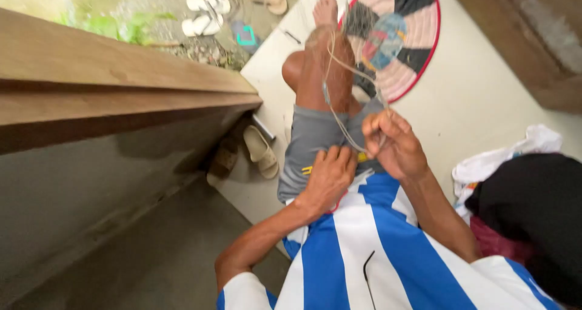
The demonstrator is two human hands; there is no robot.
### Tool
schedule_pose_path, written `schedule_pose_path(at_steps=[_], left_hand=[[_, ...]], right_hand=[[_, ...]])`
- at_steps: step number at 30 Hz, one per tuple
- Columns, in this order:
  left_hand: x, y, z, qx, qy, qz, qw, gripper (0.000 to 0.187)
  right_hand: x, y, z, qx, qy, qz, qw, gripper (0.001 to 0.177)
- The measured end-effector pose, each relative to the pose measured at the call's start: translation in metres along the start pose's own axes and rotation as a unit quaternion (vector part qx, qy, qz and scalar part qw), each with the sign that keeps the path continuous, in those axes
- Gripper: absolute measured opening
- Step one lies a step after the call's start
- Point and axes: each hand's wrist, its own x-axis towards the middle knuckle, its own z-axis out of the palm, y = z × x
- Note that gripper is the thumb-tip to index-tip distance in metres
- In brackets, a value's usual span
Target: Repairing a fishing net using a netting needle and scissors while sitting on the floor.
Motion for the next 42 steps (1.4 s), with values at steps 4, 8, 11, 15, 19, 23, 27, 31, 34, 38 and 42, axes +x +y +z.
schedule_pose_path(at_steps=[4,8,11,15,19,23,27,31,34,38,42], left_hand=[[-0.018,-0.008,-0.051,-0.110,-0.092,-0.025,0.989,0.016],[-0.025,-0.031,-0.102,-0.365,-0.090,-0.235,0.896,0.010],[-0.012,-0.048,-0.101,-0.593,0.015,-0.330,0.734,0.029],[0.016,-0.067,-0.045,-0.871,0.050,-0.261,0.412,0.072],[0.029,-0.062,-0.072,-0.860,0.200,-0.243,0.402,0.042],[0.007,-0.044,-0.108,-0.795,0.337,-0.123,0.489,0.017],[-0.004,0.012,-0.160,-0.771,0.303,-0.050,0.558,0.027],[-0.002,0.022,-0.165,-0.800,0.279,-0.004,0.531,0.032],[-0.001,0.019,-0.160,-0.779,0.377,-0.057,0.498,0.031],[-0.001,-0.012,-0.115,-0.692,0.502,-0.202,0.478,0.012],[0.016,-0.033,-0.070,-0.703,0.443,-0.323,0.453,0.023]], right_hand=[[-0.007,-0.018,0.004,0.105,-0.065,0.040,0.992,0.021],[-0.007,-0.021,0.012,0.241,-0.109,0.071,0.962,0.029],[-0.010,-0.010,0.024,0.274,-0.134,0.091,0.948,0.028],[-0.013,0.011,0.032,0.284,-0.174,0.130,0.934,0.029],[0.005,0.038,0.022,0.259,-0.199,0.120,0.938,0.029],[0.031,0.049,0.038,0.183,-0.196,0.042,0.963,0.033],[0.037,0.008,0.103,0.323,-0.287,0.145,0.890,0.063],[0.063,0.010,0.114,0.416,-0.308,0.219,0.827,0.074],[0.074,-0.009,0.088,0.408,-0.204,0.119,0.882,0.037],[0.059,-0.049,0.062,0.097,0.063,-0.144,0.983,0.055],[0.048,-0.065,0.044,-0.111,0.206,-0.338,0.912,0.065]])
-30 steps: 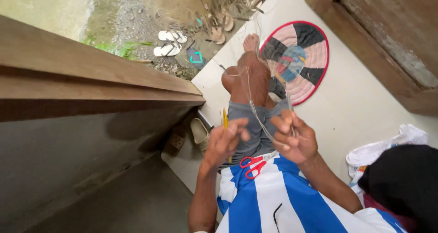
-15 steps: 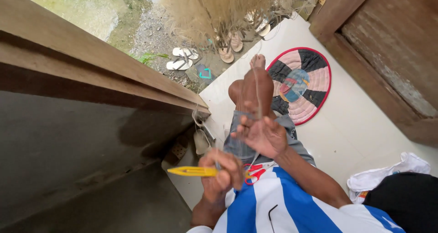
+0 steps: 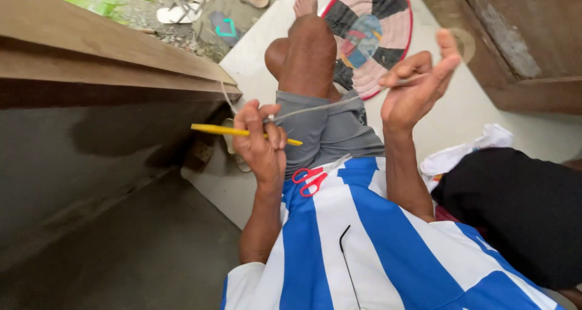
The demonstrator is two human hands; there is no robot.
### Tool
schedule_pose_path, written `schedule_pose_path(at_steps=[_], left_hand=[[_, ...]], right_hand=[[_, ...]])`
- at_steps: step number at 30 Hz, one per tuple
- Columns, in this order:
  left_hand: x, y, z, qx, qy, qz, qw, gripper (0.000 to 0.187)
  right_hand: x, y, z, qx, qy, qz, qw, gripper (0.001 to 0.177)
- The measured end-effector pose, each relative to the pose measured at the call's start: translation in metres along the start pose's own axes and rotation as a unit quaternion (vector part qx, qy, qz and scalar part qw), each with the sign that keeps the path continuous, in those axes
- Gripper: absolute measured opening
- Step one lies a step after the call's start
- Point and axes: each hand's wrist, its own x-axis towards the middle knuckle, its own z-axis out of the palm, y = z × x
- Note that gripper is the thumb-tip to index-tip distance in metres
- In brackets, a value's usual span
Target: Repairing a fishing net using a netting needle and scissors while sitting on the floor.
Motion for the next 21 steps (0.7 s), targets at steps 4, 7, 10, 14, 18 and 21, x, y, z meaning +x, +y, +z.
schedule_pose_path(at_steps=[4,7,10,14,18,21], left_hand=[[0.011,-0.013,0.005,-0.016,-0.046,-0.040,0.998,0.021],[0.017,-0.020,0.004,-0.044,-0.036,-0.091,0.994,0.023],[0.015,-0.024,-0.001,-0.042,-0.033,-0.117,0.992,0.021],[0.013,-0.021,-0.008,0.000,-0.006,-0.140,0.990,0.021],[0.020,-0.020,-0.015,-0.002,-0.043,-0.123,0.991,0.018],[0.029,-0.018,-0.014,0.029,-0.015,-0.104,0.994,0.023]], right_hand=[[0.009,-0.016,-0.015,-0.077,0.021,-0.127,0.989,0.065],[0.016,-0.027,-0.019,-0.042,0.033,-0.113,0.992,0.053],[0.019,-0.025,-0.026,-0.050,0.072,-0.092,0.992,0.057],[0.029,-0.006,-0.042,-0.062,0.064,-0.087,0.992,0.057],[0.030,-0.001,-0.047,-0.041,-0.012,-0.017,0.999,0.064],[0.031,0.006,-0.048,0.017,-0.024,0.052,0.998,0.054]])
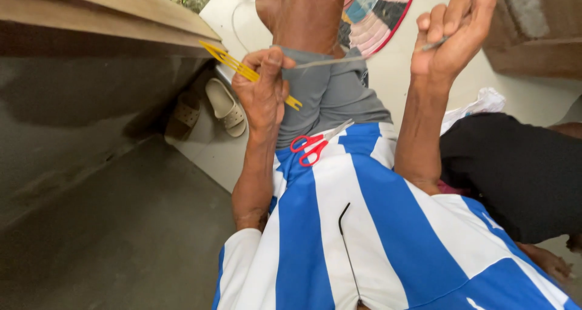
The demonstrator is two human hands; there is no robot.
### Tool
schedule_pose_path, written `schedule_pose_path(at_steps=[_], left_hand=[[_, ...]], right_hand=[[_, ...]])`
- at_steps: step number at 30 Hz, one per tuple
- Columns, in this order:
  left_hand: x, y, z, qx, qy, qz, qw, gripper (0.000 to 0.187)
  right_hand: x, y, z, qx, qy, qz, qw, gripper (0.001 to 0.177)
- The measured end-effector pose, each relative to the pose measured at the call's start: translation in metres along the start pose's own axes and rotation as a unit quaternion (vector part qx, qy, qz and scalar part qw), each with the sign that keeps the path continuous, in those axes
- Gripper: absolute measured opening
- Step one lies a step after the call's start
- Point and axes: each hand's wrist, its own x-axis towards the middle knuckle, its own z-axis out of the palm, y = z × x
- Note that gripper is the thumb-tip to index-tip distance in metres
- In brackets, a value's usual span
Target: Repairing a fishing net using a netting needle and scissors while sitting on the floor.
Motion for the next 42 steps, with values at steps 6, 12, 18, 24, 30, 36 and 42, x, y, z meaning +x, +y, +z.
schedule_pose_path(at_steps=[6,12,18,24,30,36,42], left_hand=[[0.005,0.013,-0.015,-0.007,-0.117,-0.015,0.993,0.018],[-0.007,0.036,-0.041,-0.015,-0.281,-0.027,0.959,0.027],[-0.004,0.024,-0.041,0.012,-0.095,-0.026,0.995,0.013],[0.005,0.024,-0.016,0.103,-0.062,0.065,0.991,0.019],[0.018,0.012,-0.035,0.050,-0.079,0.045,0.995,0.026],[0.023,0.013,-0.044,0.022,-0.087,0.040,0.995,0.022],[0.024,0.014,-0.040,0.028,-0.081,0.039,0.996,0.019]], right_hand=[[0.001,0.025,0.000,0.074,-0.012,0.039,0.996,0.040],[-0.018,0.028,-0.015,0.005,-0.055,0.007,0.998,0.043],[-0.045,-0.001,0.012,0.038,-0.068,0.099,0.992,0.030],[-0.051,-0.013,0.021,0.031,-0.127,0.111,0.985,0.026],[-0.055,-0.018,0.033,0.041,-0.120,0.126,0.984,0.027],[-0.058,-0.012,0.027,0.071,-0.105,0.119,0.985,0.019],[-0.059,-0.015,0.031,0.057,-0.119,0.116,0.984,0.022]])
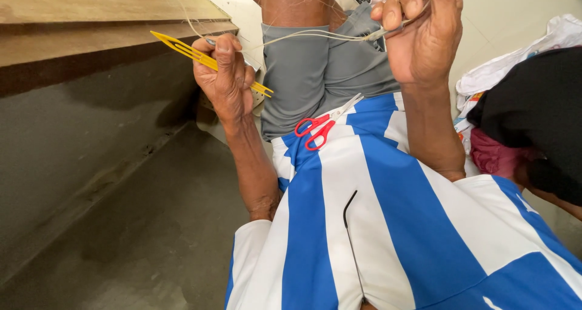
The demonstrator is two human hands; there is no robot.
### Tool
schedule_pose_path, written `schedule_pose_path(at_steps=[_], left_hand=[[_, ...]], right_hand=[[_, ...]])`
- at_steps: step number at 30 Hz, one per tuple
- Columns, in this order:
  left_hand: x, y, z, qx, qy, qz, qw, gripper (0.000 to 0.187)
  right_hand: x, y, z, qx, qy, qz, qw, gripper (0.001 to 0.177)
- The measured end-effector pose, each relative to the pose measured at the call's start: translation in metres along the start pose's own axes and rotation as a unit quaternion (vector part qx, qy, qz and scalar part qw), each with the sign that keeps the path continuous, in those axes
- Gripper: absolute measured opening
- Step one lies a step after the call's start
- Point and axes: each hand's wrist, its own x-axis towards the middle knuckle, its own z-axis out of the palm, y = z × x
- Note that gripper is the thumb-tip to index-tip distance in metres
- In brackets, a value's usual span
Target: Repairing a fishing net using a netting needle and scissors while sitting on the floor.
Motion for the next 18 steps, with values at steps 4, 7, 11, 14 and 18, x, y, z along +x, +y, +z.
schedule_pose_path(at_steps=[4,7,11,14,18], left_hand=[[0.000,-0.001,-0.004,-0.008,-0.010,0.000,1.000,0.023],[0.001,0.004,-0.001,0.007,-0.007,0.007,1.000,0.024],[0.002,0.006,-0.005,0.014,-0.006,0.007,1.000,0.021],[0.001,0.008,-0.005,0.012,-0.009,0.005,1.000,0.021],[0.000,0.007,-0.002,0.014,-0.012,0.009,1.000,0.018]], right_hand=[[0.002,0.003,-0.017,-0.015,-0.049,0.000,0.999,0.019],[0.004,-0.001,-0.024,-0.070,-0.153,0.020,0.986,0.054],[0.009,-0.021,0.000,-0.181,-0.243,0.066,0.951,0.066],[0.011,-0.025,0.004,-0.219,-0.266,0.073,0.936,0.072],[0.010,-0.024,0.006,-0.267,-0.264,0.052,0.925,0.079]])
